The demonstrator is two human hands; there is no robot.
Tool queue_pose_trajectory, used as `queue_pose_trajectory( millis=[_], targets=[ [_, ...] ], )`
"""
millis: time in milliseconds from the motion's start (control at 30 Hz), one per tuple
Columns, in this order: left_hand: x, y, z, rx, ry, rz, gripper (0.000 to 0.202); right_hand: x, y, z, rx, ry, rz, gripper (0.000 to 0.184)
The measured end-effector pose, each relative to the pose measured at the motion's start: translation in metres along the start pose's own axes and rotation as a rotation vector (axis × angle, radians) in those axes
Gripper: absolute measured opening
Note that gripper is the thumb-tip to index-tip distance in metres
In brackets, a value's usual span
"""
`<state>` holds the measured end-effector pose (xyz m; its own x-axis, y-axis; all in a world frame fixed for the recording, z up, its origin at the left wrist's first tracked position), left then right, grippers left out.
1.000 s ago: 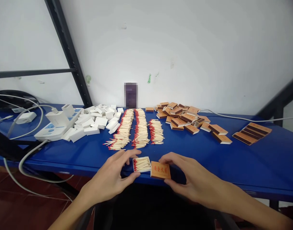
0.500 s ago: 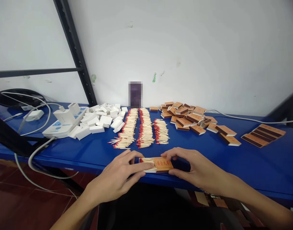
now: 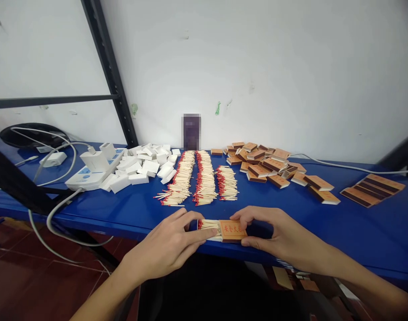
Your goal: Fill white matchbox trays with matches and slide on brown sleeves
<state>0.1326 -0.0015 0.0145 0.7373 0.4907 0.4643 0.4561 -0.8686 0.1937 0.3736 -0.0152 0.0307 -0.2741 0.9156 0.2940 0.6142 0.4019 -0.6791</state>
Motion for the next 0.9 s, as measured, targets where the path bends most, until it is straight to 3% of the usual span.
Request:
queue_pose_trajectory(
  millis=[567, 900],
  targets=[
    [-0.0010, 0.0038, 0.0032, 0.122, 0.059, 0.056, 0.039, -0.0039, -0.0031, 0.0067, -0.048, 0.038, -0.037, 0.011],
    [-0.0015, 0.0055, 0.0038, 0.178, 0.013, 0.052, 0.040, -0.0082, 0.0032, 0.0026, -0.092, 0.048, -0.052, 0.013]
  ],
)
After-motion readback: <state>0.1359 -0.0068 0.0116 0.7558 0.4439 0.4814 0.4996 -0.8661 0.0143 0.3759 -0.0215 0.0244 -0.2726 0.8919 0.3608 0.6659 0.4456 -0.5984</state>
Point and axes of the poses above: each hand's wrist, its own x-axis towards the middle knuckle, its own z-axis out of the palm, y = z × x, the point moved 3 cm from there along x, towards the middle knuckle, and after that the axes turned 12 degrees about y, right-handed, at the moved point
